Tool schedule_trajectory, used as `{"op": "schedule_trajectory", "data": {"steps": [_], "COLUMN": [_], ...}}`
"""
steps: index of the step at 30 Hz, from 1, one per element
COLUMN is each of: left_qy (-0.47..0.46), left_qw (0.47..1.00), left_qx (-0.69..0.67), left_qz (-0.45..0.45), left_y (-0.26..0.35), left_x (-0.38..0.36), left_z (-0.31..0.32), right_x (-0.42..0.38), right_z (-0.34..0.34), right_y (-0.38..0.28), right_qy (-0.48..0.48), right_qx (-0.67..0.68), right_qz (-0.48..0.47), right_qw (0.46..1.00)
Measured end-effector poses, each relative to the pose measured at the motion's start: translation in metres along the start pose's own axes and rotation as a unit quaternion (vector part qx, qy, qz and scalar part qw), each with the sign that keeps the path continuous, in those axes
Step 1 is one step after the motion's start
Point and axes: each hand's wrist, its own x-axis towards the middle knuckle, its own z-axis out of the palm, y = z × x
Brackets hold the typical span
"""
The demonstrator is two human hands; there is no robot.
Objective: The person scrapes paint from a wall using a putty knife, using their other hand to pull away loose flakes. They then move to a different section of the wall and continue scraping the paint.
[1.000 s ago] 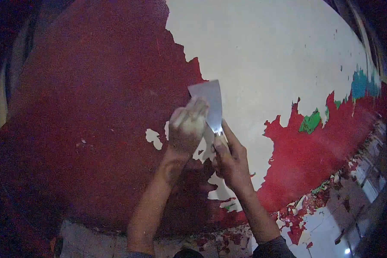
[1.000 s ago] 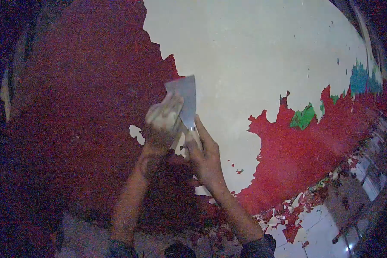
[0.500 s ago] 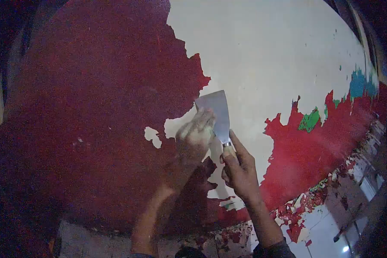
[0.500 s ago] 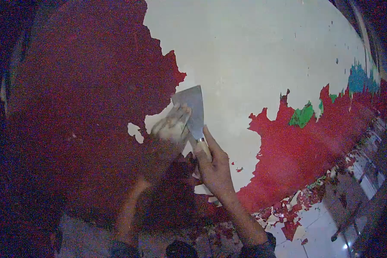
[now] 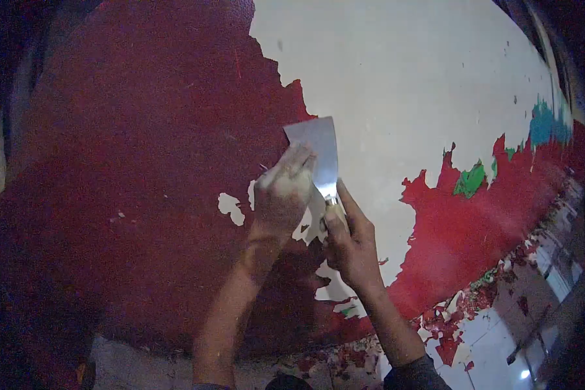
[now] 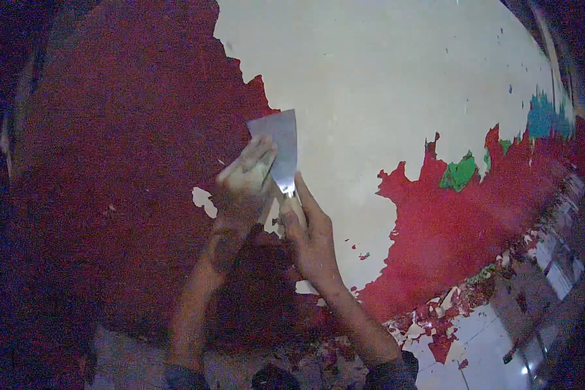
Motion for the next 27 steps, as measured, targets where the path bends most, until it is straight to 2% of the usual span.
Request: {"op": "schedule_trajectory", "data": {"steps": [4, 10, 15, 18, 21, 27], "left_qy": [-0.074, 0.002, 0.074, 0.043, 0.051, 0.036], "left_qw": [0.997, 1.0, 0.997, 0.998, 0.999, 0.999], "left_qx": [-0.003, 0.001, 0.011, 0.005, -0.017, -0.021], "left_qz": [0.038, 0.029, -0.008, 0.053, -0.006, 0.005], "left_y": [0.011, 0.006, 0.0, 0.009, 0.007, 0.009], "left_x": [-0.018, -0.011, 0.011, -0.013, 0.001, -0.005], "left_z": [-0.014, -0.001, 0.003, 0.012, 0.004, 0.011], "right_x": [-0.016, -0.022, 0.007, -0.016, -0.006, -0.01], "right_z": [-0.003, -0.006, 0.002, -0.009, -0.005, -0.007], "right_y": [0.001, 0.015, 0.0, 0.008, -0.003, 0.004], "right_qy": [0.004, 0.004, -0.015, 0.003, -0.001, 0.001], "right_qx": [-0.012, 0.014, 0.041, 0.007, -0.001, 0.025], "right_qz": [0.038, 0.027, -0.016, 0.032, 0.004, 0.022], "right_qw": [0.999, 1.0, 0.999, 0.999, 1.0, 0.999]}}
